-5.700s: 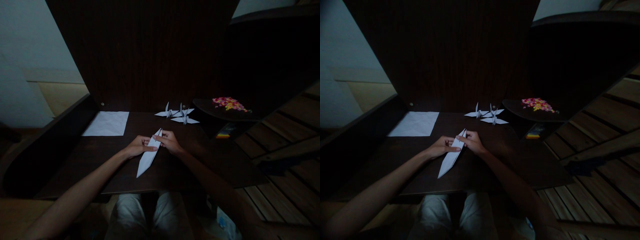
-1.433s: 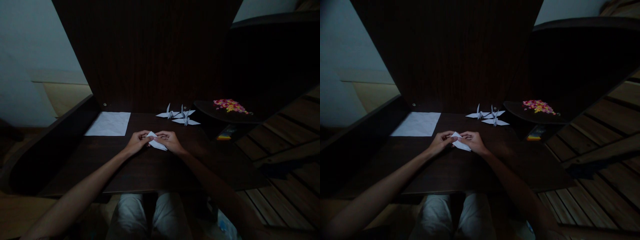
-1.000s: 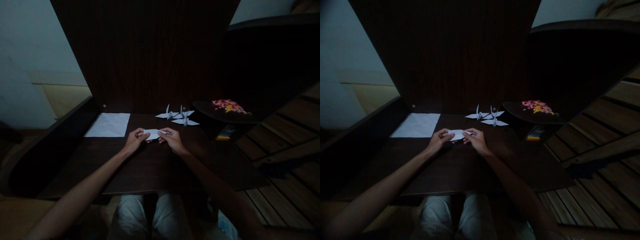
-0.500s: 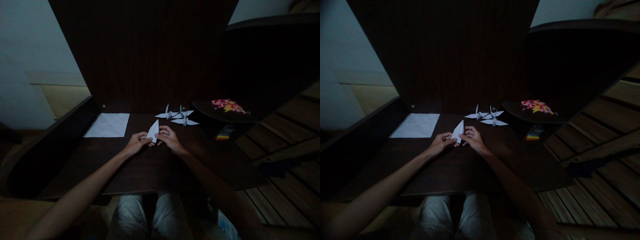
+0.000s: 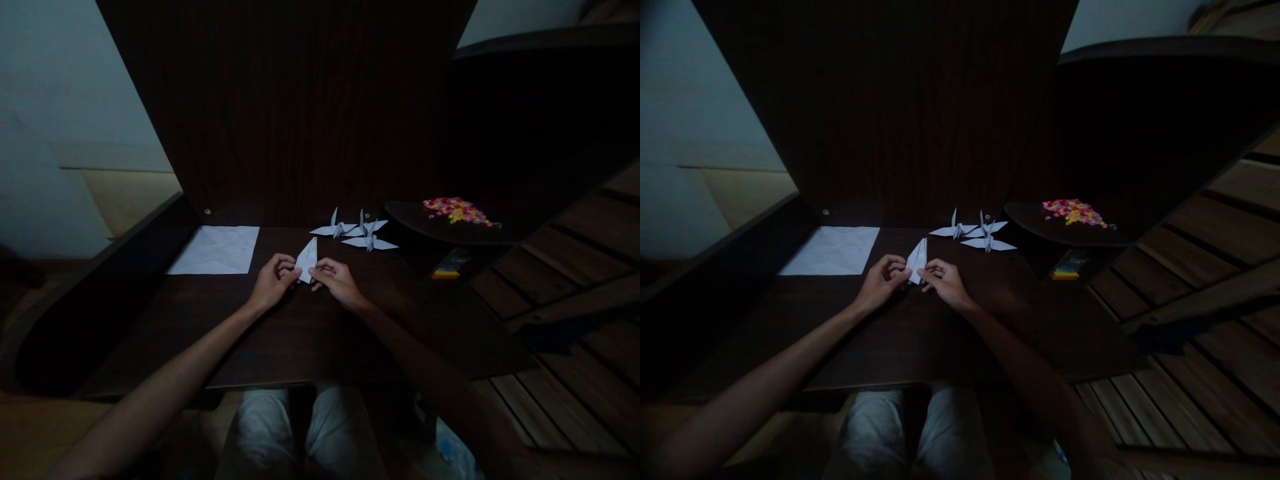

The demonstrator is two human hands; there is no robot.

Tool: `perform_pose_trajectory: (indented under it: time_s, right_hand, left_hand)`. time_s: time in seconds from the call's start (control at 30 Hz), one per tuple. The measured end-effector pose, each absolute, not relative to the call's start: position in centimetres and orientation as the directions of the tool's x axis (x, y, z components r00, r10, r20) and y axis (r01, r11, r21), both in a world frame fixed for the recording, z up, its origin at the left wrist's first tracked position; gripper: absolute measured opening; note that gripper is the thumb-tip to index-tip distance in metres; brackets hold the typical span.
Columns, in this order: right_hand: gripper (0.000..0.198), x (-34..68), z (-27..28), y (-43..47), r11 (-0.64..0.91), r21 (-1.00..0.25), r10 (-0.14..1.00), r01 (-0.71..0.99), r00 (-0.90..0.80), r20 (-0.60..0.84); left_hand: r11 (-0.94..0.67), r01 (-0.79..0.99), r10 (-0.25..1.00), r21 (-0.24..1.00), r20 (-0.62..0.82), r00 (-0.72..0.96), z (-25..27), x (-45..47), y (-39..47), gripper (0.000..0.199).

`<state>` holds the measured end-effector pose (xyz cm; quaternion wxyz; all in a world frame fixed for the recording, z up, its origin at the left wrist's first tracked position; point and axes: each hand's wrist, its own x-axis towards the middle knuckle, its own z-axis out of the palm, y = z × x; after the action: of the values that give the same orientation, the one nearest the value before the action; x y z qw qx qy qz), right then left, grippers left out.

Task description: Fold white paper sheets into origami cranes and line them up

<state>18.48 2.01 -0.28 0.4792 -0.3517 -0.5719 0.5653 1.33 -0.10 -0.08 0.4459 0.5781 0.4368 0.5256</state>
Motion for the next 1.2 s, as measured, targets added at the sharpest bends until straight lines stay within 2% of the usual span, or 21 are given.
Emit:
perform_pose_trajectory:
  time_s: [0.13,0.23,0.33,0.47,0.6,0.93,1.13,1.2]
  right_hand:
    - [0.036,18.3,-0.4,1.9,0.112,-0.984,0.944,-0.138,-0.296,0.148]
    - [0.038,18.3,-0.4,1.8,0.074,-0.985,0.943,-0.156,-0.31,0.12]
    - [0.039,18.3,-0.4,1.8,0.076,-0.985,0.945,-0.154,-0.303,0.12]
    - [0.039,18.4,-0.6,1.9,0.152,-0.984,0.942,-0.094,-0.288,0.173]
    - [0.038,18.4,-0.7,2.0,0.228,-0.973,0.928,-0.041,-0.292,0.23]
    - [0.037,18.6,-0.7,1.9,0.256,-0.967,0.934,-0.007,-0.256,0.249]
    - [0.033,18.7,-1.2,2.4,0.288,-0.957,0.938,0.03,-0.21,0.276]
    - [0.031,18.7,-1.2,2.4,0.296,-0.954,0.939,0.038,-0.193,0.283]
  left_hand:
    - [-0.344,0.287,0.939,0.894,0.337,0.076,0.5,1.2,-0.6,0.023]
    - [-0.415,0.389,0.908,0.822,0.402,0.119,0.9,1.3,-1.0,0.022]
    - [-0.425,0.376,0.905,0.823,0.401,0.145,0.9,1.4,-1.2,0.028]
    - [-0.407,0.36,0.913,0.839,0.385,0.136,0.7,1.4,-1.2,0.036]
    - [-0.42,0.383,0.907,0.823,0.397,0.141,0.7,1.4,-1.1,0.031]
    - [-0.406,0.39,0.914,0.826,0.365,0.179,0.6,1.4,-1.2,0.03]
    - [-0.364,0.366,0.931,0.856,0.344,0.121,0.5,1.2,-0.9,0.026]
    - [-0.354,0.309,0.935,0.883,0.34,0.102,0.3,1.3,-0.7,0.024]
